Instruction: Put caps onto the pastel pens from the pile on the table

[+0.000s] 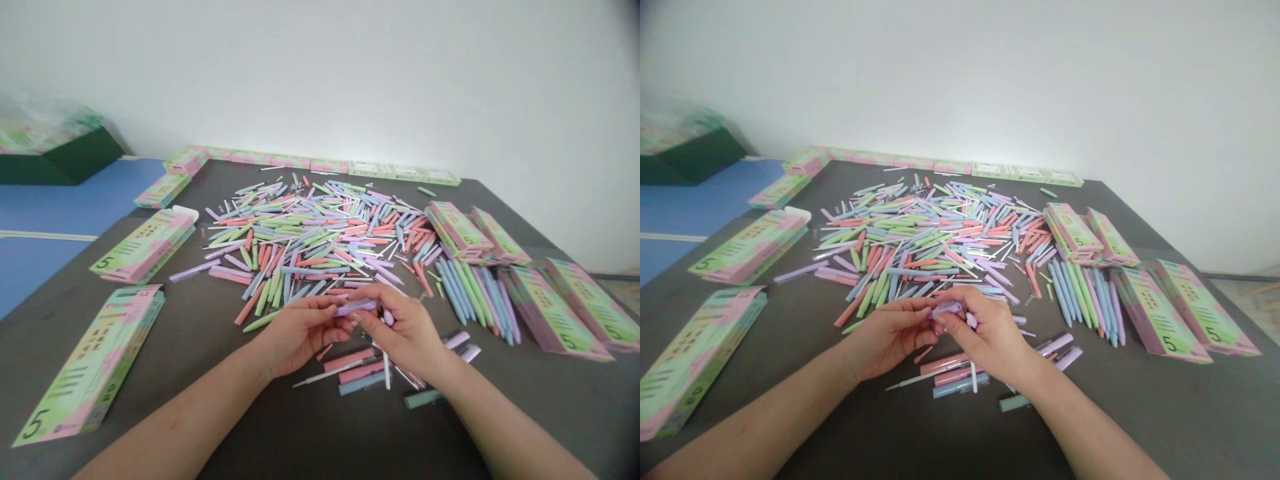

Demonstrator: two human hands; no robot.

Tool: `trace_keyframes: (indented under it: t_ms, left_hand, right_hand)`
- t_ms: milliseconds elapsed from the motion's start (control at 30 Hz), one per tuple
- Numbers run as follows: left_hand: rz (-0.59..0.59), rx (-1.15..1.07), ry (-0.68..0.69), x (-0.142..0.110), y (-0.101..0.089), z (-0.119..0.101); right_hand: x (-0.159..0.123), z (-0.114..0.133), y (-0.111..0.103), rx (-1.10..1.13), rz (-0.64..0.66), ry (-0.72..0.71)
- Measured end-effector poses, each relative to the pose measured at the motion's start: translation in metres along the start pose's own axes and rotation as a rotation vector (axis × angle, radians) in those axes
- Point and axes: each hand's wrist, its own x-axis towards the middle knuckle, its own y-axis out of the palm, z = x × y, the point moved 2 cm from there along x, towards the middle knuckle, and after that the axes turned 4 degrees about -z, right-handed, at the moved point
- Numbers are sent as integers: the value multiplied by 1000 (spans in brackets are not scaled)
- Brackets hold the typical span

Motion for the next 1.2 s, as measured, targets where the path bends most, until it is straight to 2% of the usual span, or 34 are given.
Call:
trace_keyframes:
  t_ms: [100, 233, 567, 733, 900, 1200]
  left_hand:
    - [32, -32, -34, -2, 4, 0]
    - [14, -40, -51, -2, 5, -2]
    - [34, -30, 17, -3, 3, -2]
    - [46, -4, 31, -3, 1, -1]
    - [80, 4, 47, -4, 2, -1]
    - [130, 67, 97, -5, 3, -1]
  right_hand:
    - [-2, 1, -1, 14, 8, 11]
    - [-4, 0, -11, 79, -87, 78]
    - [5, -9, -16, 642, -170, 267]
    - [10, -8, -17, 835, -204, 350]
    - [11, -9, -20, 932, -257, 432]
    - [10, -10, -14, 927, -185, 408]
